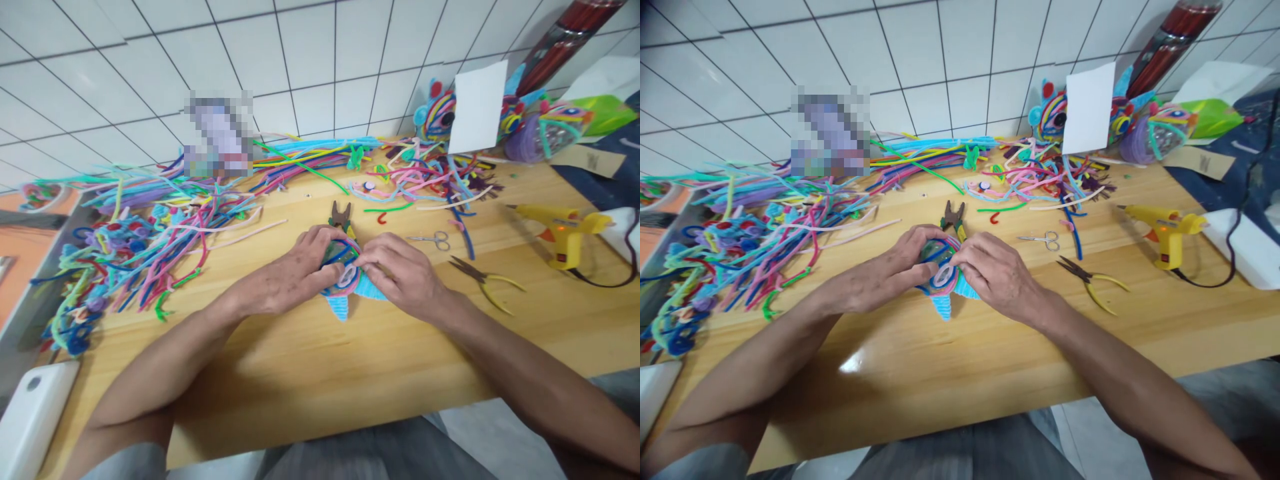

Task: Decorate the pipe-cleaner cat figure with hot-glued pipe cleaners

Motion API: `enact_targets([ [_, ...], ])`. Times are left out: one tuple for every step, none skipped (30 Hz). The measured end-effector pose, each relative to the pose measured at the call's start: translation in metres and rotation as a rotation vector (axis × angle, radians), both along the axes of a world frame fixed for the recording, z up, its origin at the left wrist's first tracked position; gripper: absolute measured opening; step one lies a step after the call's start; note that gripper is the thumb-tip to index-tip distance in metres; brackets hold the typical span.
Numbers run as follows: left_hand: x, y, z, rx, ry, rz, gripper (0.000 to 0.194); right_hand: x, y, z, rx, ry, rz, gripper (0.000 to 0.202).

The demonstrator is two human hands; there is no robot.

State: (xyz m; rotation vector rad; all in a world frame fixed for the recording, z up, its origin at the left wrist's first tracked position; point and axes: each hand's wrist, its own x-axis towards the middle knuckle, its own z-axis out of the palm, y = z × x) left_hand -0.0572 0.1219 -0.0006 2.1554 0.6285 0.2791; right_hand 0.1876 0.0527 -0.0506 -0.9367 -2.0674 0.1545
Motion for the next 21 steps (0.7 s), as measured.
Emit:
enact_targets([
  [0.0003, -0.0002, -0.0001, -0.002, 0.005, 0.008, 0.04, 0.0001, 0.0, -0.0002, 0.0, 0.002, -0.001, 0.02],
  [0.0008, -0.0005, -0.0001, -0.004, 0.016, 0.023, 0.041, 0.0001, 0.0001, -0.0002, 0.0, 0.005, 0.0, 0.02],
  [0.0014, -0.001, 0.0, -0.006, 0.031, 0.043, 0.042, -0.0001, 0.0001, -0.0001, -0.003, 0.006, 0.0, 0.021],
  [0.0021, -0.0014, 0.0002, -0.008, 0.045, 0.064, 0.043, -0.0004, 0.0, 0.0002, -0.009, 0.005, -0.002, 0.021],
  [0.0028, -0.0019, 0.0006, -0.008, 0.056, 0.082, 0.043, -0.0009, -0.0001, 0.0005, -0.013, 0.005, -0.003, 0.021],
  [0.0033, -0.0023, 0.001, -0.008, 0.065, 0.092, 0.043, -0.0015, -0.0003, 0.0009, -0.017, 0.003, -0.004, 0.021],
  [0.0036, -0.0026, 0.0014, -0.008, 0.07, 0.096, 0.042, -0.0021, -0.0006, 0.0012, -0.018, 0.001, -0.005, 0.02],
  [0.0038, -0.0028, 0.0018, -0.009, 0.072, 0.098, 0.041, -0.0027, -0.0008, 0.0014, -0.018, 0.0, -0.004, 0.02],
  [0.0039, -0.003, 0.0022, -0.012, 0.072, 0.102, 0.039, -0.0034, -0.0011, 0.0015, -0.013, -0.001, -0.001, 0.019],
  [0.0039, -0.0032, 0.0027, -0.016, 0.074, 0.11, 0.038, -0.0041, -0.0014, 0.0016, -0.009, -0.002, 0.003, 0.019],
  [0.0039, -0.0035, 0.0031, -0.019, 0.077, 0.12, 0.036, -0.0048, -0.0016, 0.0017, -0.007, -0.005, 0.008, 0.019],
  [0.004, -0.0038, 0.0036, -0.022, 0.081, 0.13, 0.035, -0.0054, -0.0018, 0.0017, -0.004, -0.008, 0.012, 0.019],
  [0.0042, -0.0042, 0.0042, -0.025, 0.085, 0.139, 0.034, -0.0061, -0.002, 0.0018, -0.001, -0.011, 0.018, 0.018],
  [0.0044, -0.0046, 0.0048, -0.026, 0.091, 0.145, 0.035, -0.0067, -0.0021, 0.002, 0.003, -0.012, 0.022, 0.018],
  [0.0047, -0.0051, 0.0055, -0.028, 0.098, 0.148, 0.036, -0.0071, -0.0023, 0.0022, 0.01, -0.013, 0.025, 0.017],
  [0.0051, -0.0057, 0.0062, -0.03, 0.106, 0.153, 0.037, -0.0074, -0.0025, 0.0025, 0.015, -0.014, 0.026, 0.017],
  [0.0055, -0.0062, 0.0068, -0.032, 0.114, 0.157, 0.038, -0.0075, -0.0027, 0.0029, 0.02, -0.014, 0.025, 0.017],
  [0.0059, -0.0068, 0.0074, -0.034, 0.123, 0.163, 0.039, -0.0075, -0.0029, 0.0033, 0.022, -0.016, 0.022, 0.018],
  [0.0064, -0.0073, 0.0077, -0.034, 0.13, 0.169, 0.04, -0.0075, -0.0032, 0.0035, 0.023, -0.019, 0.02, 0.018],
  [0.0068, -0.0078, 0.0079, -0.032, 0.134, 0.175, 0.04, -0.0074, -0.0035, 0.0037, 0.024, -0.021, 0.018, 0.019],
  [0.0072, -0.0082, 0.008, -0.03, 0.136, 0.181, 0.04, -0.0074, -0.0038, 0.0037, 0.025, -0.022, 0.017, 0.018],
])
